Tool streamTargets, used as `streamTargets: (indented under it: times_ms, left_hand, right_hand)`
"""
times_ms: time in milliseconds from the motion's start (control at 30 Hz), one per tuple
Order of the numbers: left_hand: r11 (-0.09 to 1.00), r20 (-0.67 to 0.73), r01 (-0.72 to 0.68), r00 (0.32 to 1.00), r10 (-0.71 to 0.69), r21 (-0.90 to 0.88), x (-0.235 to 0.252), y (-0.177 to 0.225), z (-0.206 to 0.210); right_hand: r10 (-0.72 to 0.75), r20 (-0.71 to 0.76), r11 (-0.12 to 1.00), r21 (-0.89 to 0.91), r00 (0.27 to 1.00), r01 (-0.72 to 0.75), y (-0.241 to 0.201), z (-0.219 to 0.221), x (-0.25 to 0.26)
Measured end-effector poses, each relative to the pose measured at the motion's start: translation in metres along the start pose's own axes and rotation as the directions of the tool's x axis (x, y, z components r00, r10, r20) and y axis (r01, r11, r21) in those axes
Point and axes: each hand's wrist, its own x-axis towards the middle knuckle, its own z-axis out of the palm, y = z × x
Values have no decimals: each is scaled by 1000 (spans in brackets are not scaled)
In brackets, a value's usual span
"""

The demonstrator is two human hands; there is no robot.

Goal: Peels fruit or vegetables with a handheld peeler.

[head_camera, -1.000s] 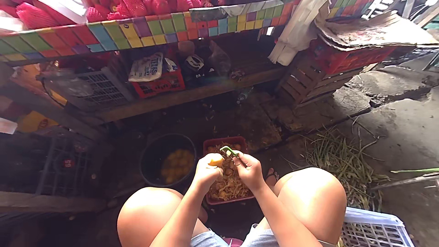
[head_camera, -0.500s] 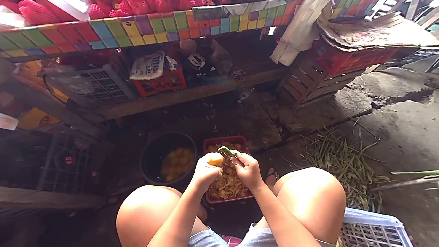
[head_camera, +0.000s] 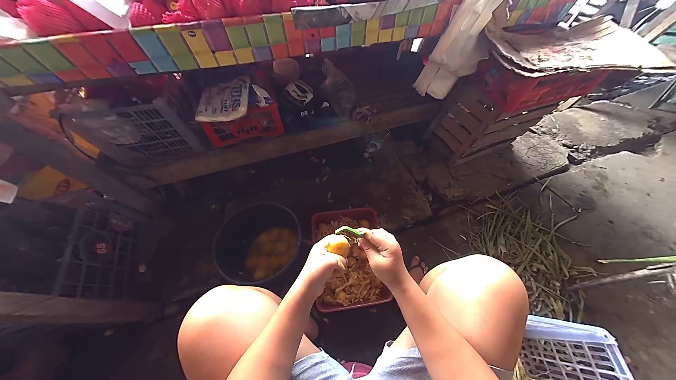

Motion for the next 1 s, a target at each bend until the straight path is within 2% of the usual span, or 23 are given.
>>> streamTargets:
  times_ms: [133,300,600,1000]
  left_hand:
    - [1000,-15,-3,1000,3,5,-1,1,0]
    - [1000,-45,3,999,-3,10,0,1,1]
    - [1000,-56,-15,998,16,23,0,-1,-1]
    - [1000,-57,-17,998,18,19,1,-1,-1]
  right_hand:
    - [36,16,999,-36,999,-35,-4,-2,0]
    - [-35,50,999,-40,998,37,-2,-1,-1]
    - [-41,45,990,-134,998,46,-6,0,-4]
    - [-54,59,992,-113,997,60,-4,-1,-7]
